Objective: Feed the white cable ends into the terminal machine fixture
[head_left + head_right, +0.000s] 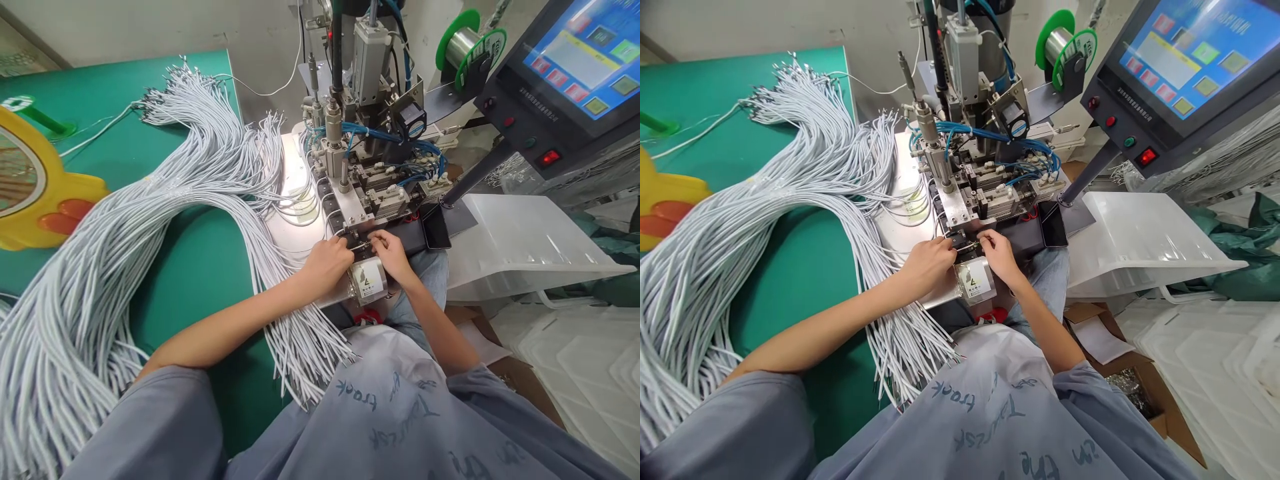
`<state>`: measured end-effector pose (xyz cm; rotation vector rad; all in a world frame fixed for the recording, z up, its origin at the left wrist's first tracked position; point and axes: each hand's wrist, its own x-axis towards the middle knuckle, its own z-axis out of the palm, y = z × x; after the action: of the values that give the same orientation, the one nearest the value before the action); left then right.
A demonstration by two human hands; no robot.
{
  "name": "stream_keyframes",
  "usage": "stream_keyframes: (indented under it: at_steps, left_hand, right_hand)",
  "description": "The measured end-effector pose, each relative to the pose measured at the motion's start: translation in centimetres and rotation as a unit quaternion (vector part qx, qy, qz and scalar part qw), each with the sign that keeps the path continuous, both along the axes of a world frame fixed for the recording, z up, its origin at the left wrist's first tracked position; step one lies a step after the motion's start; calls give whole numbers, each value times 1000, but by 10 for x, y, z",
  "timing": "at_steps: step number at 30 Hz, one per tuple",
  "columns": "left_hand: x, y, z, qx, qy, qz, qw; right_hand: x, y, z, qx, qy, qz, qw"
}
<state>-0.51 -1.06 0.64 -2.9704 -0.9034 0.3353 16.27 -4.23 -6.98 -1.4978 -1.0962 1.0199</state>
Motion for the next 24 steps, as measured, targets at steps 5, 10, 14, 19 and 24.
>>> stream_keyframes:
  at_steps: [5, 10, 14, 19, 24]
  left_hand:
    - [0, 1, -2, 5, -9, -3, 1000]
    - [0, -1, 0, -4, -15, 2, 1000]
    - [0, -1, 4, -24, -9, 6, 1000]
    - [-1, 1, 2, -36, -7, 21, 999]
    - [-5, 5, -2, -31, -18, 30, 999]
  right_hand:
    - [5, -10, 7, 63, -51, 102, 991]
    - [5, -12, 6, 76, -69, 81, 991]
    - [2, -4, -1, -2, -9, -15, 1000]
    - [1, 8, -6, -42, -9, -1, 999]
    - [6, -4, 5, -2, -68, -91, 994]
